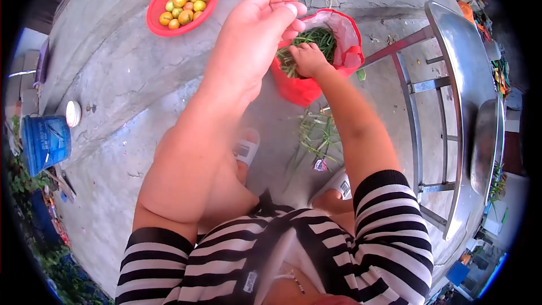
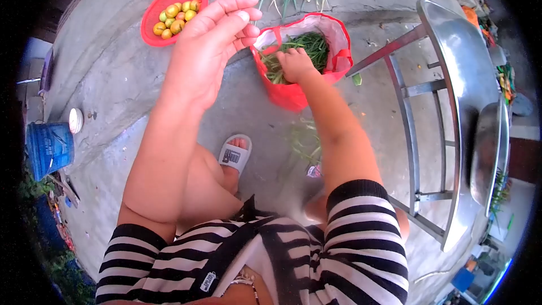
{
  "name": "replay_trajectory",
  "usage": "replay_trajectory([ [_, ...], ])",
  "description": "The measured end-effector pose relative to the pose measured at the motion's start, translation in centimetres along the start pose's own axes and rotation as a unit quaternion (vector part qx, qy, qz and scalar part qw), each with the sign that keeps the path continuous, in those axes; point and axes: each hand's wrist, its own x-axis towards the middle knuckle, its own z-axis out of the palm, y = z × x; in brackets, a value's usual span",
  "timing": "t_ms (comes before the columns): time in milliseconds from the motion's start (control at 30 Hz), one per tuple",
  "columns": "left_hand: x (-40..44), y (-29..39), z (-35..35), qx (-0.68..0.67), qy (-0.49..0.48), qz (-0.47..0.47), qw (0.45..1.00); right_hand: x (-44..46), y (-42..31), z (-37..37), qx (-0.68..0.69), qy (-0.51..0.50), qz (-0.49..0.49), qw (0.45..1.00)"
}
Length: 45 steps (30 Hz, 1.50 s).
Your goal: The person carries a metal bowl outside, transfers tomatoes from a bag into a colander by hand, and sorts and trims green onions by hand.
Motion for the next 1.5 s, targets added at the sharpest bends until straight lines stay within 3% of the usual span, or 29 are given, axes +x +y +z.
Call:
replay_trajectory([
  [100, 0.0, 0.0, -0.1, -0.020, -0.009, -0.002, 1.000, 1.4, 0.6, -1.1, 0.213, -0.103, 0.133, 0.962],
  [200, -0.2, 0.0, -0.1, -0.032, -0.019, -0.002, 0.999, 0.9, -0.1, -2.3, 0.063, 0.045, 0.115, 0.990],
  [233, -0.2, 0.0, 0.1, -0.035, -0.022, -0.001, 0.999, 1.6, 0.1, -1.7, 0.007, 0.030, 0.090, 0.996],
  [333, -0.1, -0.3, 0.5, -0.039, -0.027, -0.010, 0.999, 3.8, -0.8, 0.1, 0.037, -0.015, -0.012, 0.999],
  [367, 0.0, -0.2, 0.6, -0.033, -0.027, -0.009, 0.999, 3.8, -1.3, 0.9, 0.055, 0.023, -0.027, 0.998],
  [500, -0.1, -0.3, 0.7, -0.019, -0.023, -0.016, 0.999, 4.8, -1.3, 3.4, 0.035, -0.011, 0.011, 0.999],
  [600, -0.1, -0.3, 0.5, -0.033, -0.028, -0.024, 0.999, 2.5, -2.0, 0.6, 0.005, -0.035, 0.051, 0.998],
  [700, -0.3, -0.1, 0.4, -0.034, -0.028, -0.028, 0.999, 0.7, -1.2, -0.1, 0.029, 0.035, -0.007, 0.999],
  [833, -0.5, 0.0, 0.2, -0.040, -0.038, -0.016, 0.998, 0.2, 1.2, 0.2, 0.251, 0.120, -0.061, 0.958],
  [967, -0.4, 0.1, -0.2, -0.039, -0.040, -0.008, 0.998, -2.1, 3.4, -1.4, 0.347, 0.118, 0.022, 0.930],
  [1100, -0.4, 0.3, -0.1, -0.040, -0.036, -0.009, 0.999, -4.1, 4.4, -1.5, 0.268, 0.175, -0.040, 0.947],
  [1200, -0.4, 0.3, 0.0, -0.035, -0.036, -0.014, 0.999, -4.8, 4.0, -2.2, 0.312, 0.161, -0.046, 0.935],
  [1333, -0.5, 0.1, 0.2, -0.031, -0.039, -0.018, 0.999, -5.2, 4.4, -1.0, 0.168, 0.113, -0.126, 0.971],
  [1467, -0.3, -0.1, 0.1, -0.033, -0.040, -0.025, 0.998, -5.2, 4.3, -1.2, 0.157, 0.080, -0.053, 0.983],
  [1500, -0.2, -0.1, 0.0, -0.031, -0.038, -0.026, 0.998, -5.3, 4.9, -1.9, 0.160, 0.105, -0.078, 0.978],
])
